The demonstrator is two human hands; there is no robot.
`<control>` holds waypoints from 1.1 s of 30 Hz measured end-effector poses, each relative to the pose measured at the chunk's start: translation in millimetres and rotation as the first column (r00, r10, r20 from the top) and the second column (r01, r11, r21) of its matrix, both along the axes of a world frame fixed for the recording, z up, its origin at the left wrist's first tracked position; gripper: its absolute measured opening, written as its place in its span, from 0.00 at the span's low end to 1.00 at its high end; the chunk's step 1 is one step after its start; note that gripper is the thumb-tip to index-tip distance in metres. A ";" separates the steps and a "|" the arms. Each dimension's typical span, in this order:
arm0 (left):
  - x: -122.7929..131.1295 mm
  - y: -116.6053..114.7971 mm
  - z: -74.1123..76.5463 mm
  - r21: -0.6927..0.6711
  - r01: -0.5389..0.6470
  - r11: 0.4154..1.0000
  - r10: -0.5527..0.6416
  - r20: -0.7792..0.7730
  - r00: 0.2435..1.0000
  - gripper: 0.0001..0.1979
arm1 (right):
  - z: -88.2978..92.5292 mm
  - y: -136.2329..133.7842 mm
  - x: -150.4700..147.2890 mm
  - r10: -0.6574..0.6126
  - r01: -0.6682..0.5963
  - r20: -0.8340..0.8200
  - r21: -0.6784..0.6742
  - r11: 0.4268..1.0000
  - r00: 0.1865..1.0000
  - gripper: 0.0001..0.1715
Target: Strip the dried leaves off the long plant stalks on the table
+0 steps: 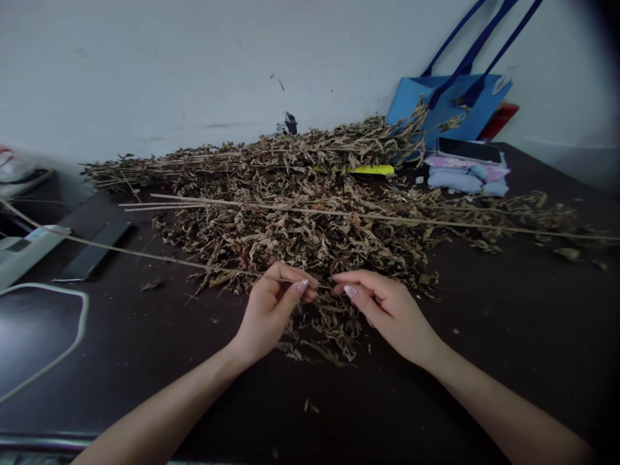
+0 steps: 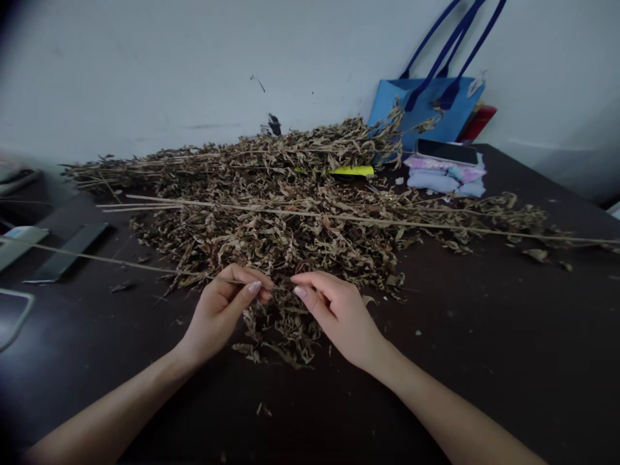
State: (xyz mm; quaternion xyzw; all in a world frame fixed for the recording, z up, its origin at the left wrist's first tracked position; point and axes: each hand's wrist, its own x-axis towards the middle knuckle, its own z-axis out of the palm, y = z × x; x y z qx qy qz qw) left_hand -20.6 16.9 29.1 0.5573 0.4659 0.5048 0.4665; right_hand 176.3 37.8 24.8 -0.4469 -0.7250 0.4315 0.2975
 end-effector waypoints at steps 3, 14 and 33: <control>2.0 -1.2 -0.7 0.003 0.016 1.000 -0.016 -0.008 1.000 0.05 | -2.9 0.1 -2.1 0.077 -0.103 -0.120 -0.231 0.967 0.990 0.19; 2.0 -3.7 1.1 -0.035 0.088 0.996 -0.089 -0.037 0.995 0.05 | 0.2 0.0 -2.7 0.148 -0.153 0.099 0.049 0.987 0.984 0.14; 3.2 -17.1 11.8 0.143 0.441 0.886 -0.304 -0.541 0.785 0.07 | 21.7 8.2 15.2 -0.148 0.178 -0.292 0.080 0.981 0.945 0.11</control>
